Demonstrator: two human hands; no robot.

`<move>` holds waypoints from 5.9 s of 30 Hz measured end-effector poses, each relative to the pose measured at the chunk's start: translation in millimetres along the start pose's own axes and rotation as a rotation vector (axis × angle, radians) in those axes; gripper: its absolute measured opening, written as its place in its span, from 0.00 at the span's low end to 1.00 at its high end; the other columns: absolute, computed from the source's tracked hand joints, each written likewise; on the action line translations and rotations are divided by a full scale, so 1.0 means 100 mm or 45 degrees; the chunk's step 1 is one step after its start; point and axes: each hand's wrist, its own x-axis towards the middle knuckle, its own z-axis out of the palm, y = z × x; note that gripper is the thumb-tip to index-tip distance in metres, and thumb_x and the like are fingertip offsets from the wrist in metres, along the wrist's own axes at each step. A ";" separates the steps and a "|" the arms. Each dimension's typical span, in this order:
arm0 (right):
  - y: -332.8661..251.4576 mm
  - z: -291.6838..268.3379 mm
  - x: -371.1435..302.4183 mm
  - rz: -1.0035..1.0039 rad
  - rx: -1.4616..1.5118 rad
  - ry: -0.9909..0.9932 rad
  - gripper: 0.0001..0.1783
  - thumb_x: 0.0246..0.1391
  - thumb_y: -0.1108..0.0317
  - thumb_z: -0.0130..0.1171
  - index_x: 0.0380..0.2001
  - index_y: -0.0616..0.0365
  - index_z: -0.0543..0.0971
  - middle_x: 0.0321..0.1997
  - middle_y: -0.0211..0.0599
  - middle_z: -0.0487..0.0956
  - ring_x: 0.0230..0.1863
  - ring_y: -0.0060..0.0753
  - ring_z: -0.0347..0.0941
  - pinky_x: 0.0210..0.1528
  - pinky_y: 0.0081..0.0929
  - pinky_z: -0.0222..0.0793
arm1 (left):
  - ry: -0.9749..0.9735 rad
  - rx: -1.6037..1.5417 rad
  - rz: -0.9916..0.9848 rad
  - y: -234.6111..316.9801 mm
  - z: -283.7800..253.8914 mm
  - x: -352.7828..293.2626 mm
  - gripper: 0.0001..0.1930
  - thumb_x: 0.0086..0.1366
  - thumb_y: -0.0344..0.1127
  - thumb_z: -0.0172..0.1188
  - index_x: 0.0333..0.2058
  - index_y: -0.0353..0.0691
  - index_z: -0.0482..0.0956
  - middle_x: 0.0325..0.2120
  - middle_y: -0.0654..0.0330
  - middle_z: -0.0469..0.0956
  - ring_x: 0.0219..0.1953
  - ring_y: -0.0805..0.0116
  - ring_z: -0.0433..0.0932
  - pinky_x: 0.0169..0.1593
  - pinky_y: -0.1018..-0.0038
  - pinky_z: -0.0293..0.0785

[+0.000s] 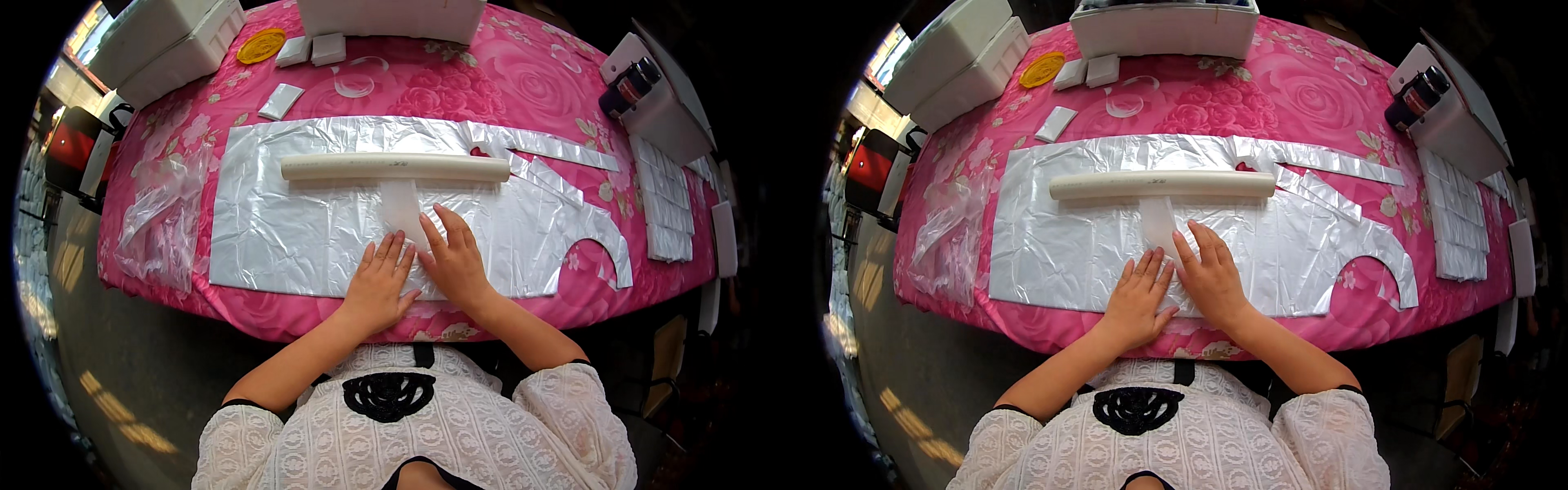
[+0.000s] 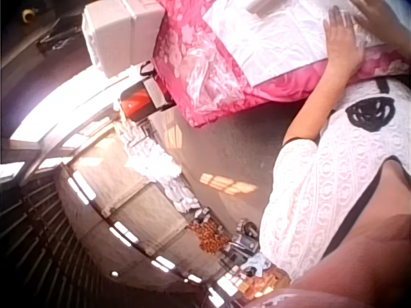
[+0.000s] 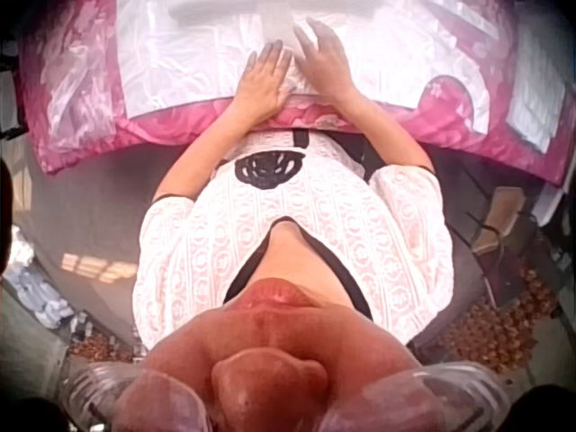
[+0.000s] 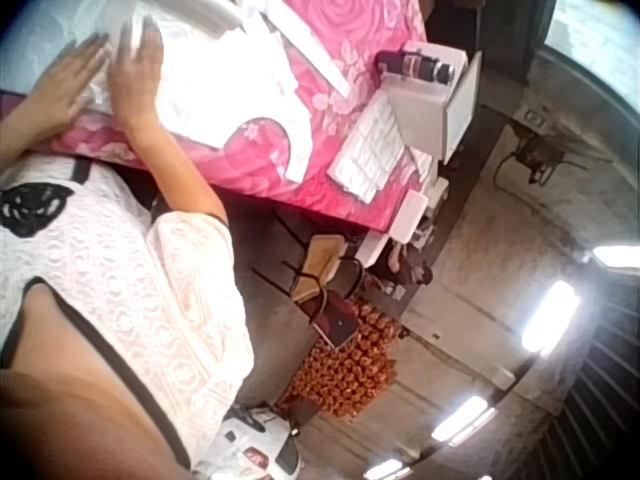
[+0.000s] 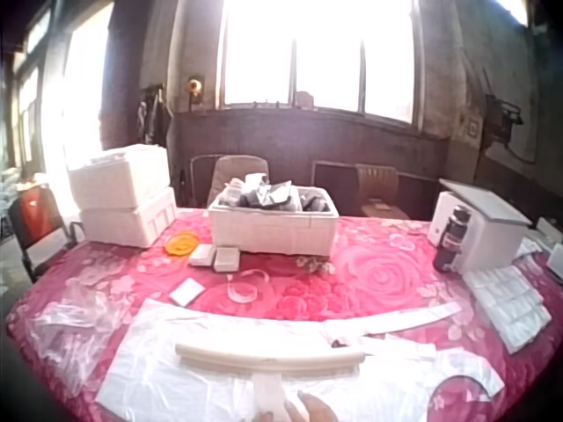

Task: The person repeatedly wraps small white rectangular items in clear plastic film. They unroll a sheet of film, place an item on it, fold the film around the item, and set the wrapped unit aside. The process is repeated multiple times on a pink floral tablecloth.

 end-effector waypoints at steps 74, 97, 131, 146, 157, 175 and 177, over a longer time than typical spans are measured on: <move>0.13 -0.08 0.00 0.199 0.616 -0.392 0.09 0.42 0.72 0.61 0.31 0.54 0.80 0.23 0.35 0.76 0.25 0.34 0.69 0.28 0.26 0.64 | 0.405 -0.469 -0.047 -0.18 -0.09 -0.15 0.22 0.50 0.26 0.60 0.47 0.39 0.74 0.26 0.57 0.76 0.29 0.60 0.73 0.36 0.70 0.67; -0.02 0.04 0.30 0.512 0.361 -0.412 0.14 0.52 0.61 0.53 0.24 0.61 0.78 0.17 0.43 0.74 0.19 0.41 0.71 0.24 0.31 0.64 | 0.112 -0.820 -0.704 -0.29 -0.29 0.19 0.27 0.56 0.35 0.59 0.53 0.33 0.63 0.16 0.58 0.76 0.20 0.71 0.75 0.27 0.77 0.70; 0.05 -0.26 0.35 0.316 0.037 -0.470 0.15 0.39 0.67 0.61 0.33 0.60 0.74 0.35 0.41 0.75 0.37 0.43 0.72 0.38 0.35 0.68 | 0.182 -0.230 -0.043 -0.22 -0.03 0.31 0.47 0.50 0.50 0.59 0.60 0.28 0.46 0.61 0.43 0.47 0.64 0.49 0.46 0.64 0.59 0.41; -1.31 0.62 0.26 -0.197 0.646 -0.800 0.34 0.54 0.52 0.48 0.59 0.60 0.58 0.66 0.51 0.49 0.68 0.50 0.40 0.66 0.45 0.34 | 0.131 -1.931 -1.339 -0.15 -0.28 -1.49 0.11 0.64 0.33 0.51 0.38 0.30 0.75 0.32 0.58 0.78 0.35 0.73 0.76 0.40 0.78 0.72; -0.97 0.44 0.37 -0.099 0.671 -0.676 0.31 0.49 0.61 0.55 0.56 0.60 0.62 0.64 0.49 0.55 0.66 0.52 0.46 0.64 0.42 0.45 | 0.614 -0.991 -0.920 -0.81 -0.79 -1.38 0.10 0.54 0.28 0.60 0.36 0.33 0.77 0.28 0.56 0.80 0.31 0.73 0.79 0.36 0.76 0.73; -0.84 0.42 0.22 -0.072 0.455 -0.532 0.29 0.45 0.63 0.60 0.51 0.59 0.68 0.61 0.45 0.60 0.63 0.48 0.53 0.61 0.41 0.50 | 0.650 0.269 -0.777 -2.67 -0.95 -0.87 0.32 0.51 0.37 0.61 0.53 0.33 0.62 0.57 0.45 0.57 0.59 0.47 0.55 0.61 0.60 0.51; -0.74 0.39 0.30 -0.088 0.467 -0.481 0.28 0.44 0.64 0.60 0.51 0.59 0.68 0.61 0.46 0.60 0.63 0.49 0.52 0.62 0.41 0.50 | 0.617 0.294 -0.751 -2.45 -0.87 -1.02 0.32 0.51 0.37 0.61 0.54 0.34 0.62 0.57 0.45 0.57 0.59 0.47 0.54 0.62 0.60 0.50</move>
